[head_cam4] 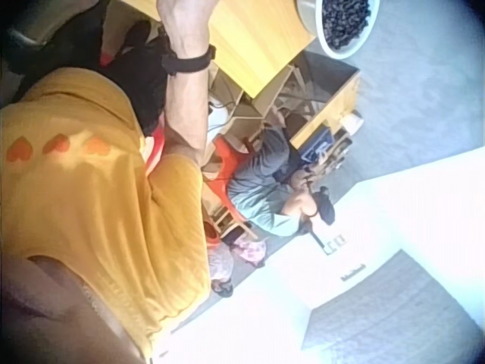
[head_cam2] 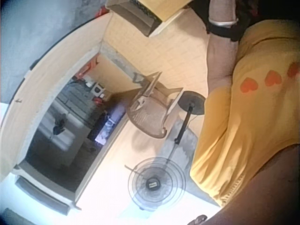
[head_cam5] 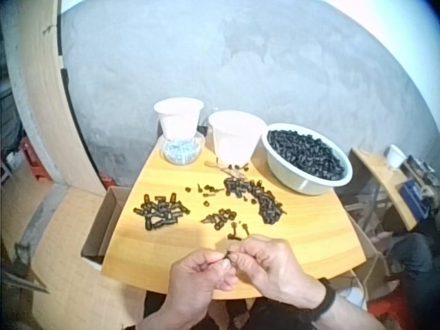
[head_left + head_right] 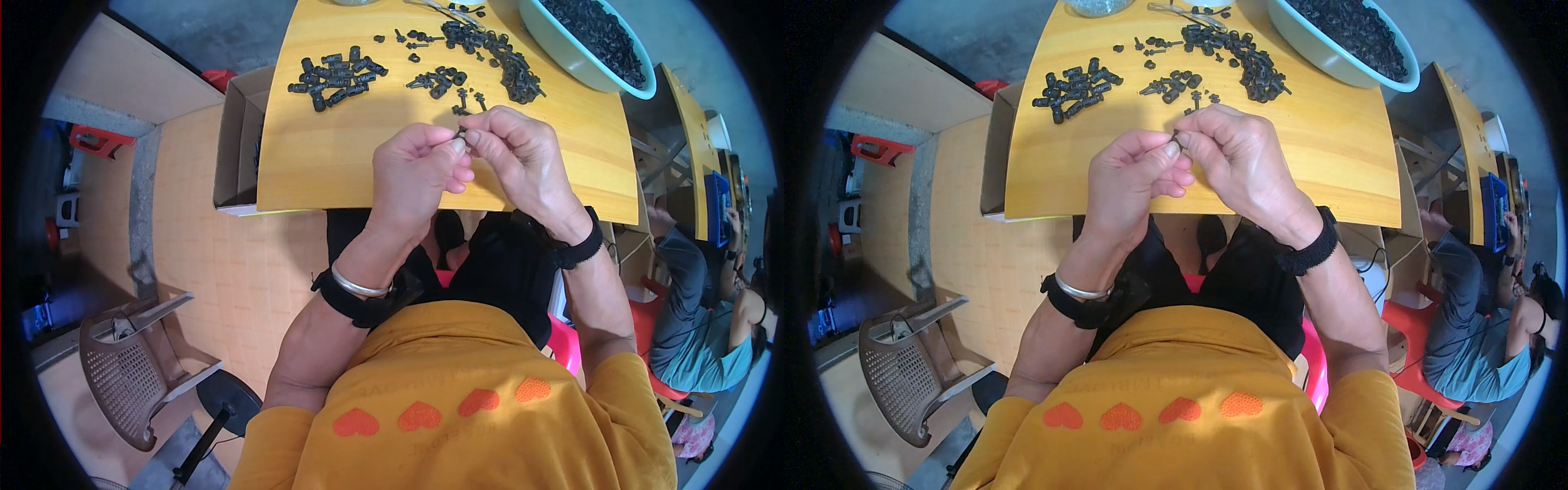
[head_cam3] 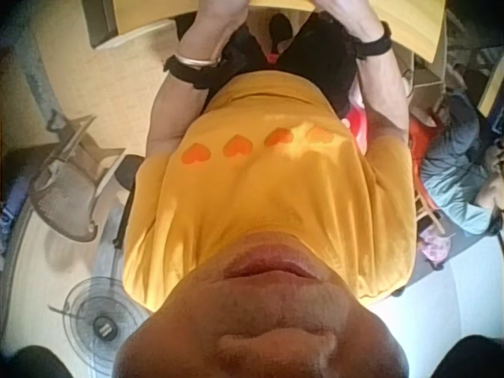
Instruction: Assembling small black plastic components by hand.
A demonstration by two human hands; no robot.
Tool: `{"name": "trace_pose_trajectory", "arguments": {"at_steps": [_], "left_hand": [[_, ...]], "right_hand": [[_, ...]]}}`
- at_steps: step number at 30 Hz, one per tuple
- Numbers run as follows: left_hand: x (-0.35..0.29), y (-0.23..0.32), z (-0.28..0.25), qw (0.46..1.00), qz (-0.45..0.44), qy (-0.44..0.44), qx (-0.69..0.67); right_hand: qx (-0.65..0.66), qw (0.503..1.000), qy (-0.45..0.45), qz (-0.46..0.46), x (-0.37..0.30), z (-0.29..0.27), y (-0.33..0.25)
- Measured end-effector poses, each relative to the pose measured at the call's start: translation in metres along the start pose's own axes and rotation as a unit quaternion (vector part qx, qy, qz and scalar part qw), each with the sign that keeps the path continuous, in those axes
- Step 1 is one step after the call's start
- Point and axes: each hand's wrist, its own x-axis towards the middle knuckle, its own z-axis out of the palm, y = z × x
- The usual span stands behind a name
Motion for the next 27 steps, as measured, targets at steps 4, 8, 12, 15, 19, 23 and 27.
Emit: {"name": "trace_pose_trajectory", "arguments": {"at_steps": [4, 8, 12, 15, 19, 23, 27], "left_hand": [[0.001, -0.002, -0.002, 1.0, -0.016, -0.004, -0.019], [0.001, -0.001, -0.002, 0.999, -0.036, -0.001, -0.024], [0.002, -0.002, -0.004, 0.999, -0.047, -0.009, -0.022], [0.001, -0.001, -0.004, 0.998, -0.051, -0.007, -0.026], [0.002, -0.003, -0.003, 0.998, -0.056, -0.002, -0.029], [-0.001, -0.002, 0.001, 0.998, -0.036, 0.0, -0.043], [-0.002, 0.001, 0.001, 0.999, -0.027, 0.005, -0.042]], "right_hand": [[0.021, 0.999, -0.031, 0.024, -0.003, -0.002, -0.003], [-0.073, 0.995, -0.055, -0.046, -0.004, -0.001, -0.003], [-0.126, 0.989, -0.017, -0.071, -0.007, 0.006, -0.005], [-0.138, 0.987, -0.007, -0.087, -0.008, 0.008, -0.001], [-0.141, 0.987, 0.0, -0.083, -0.01, 0.01, 0.001], [-0.143, 0.986, 0.0, -0.087, -0.011, 0.01, -0.001], [-0.164, 0.98, 0.003, -0.114, -0.011, 0.01, -0.001]]}}
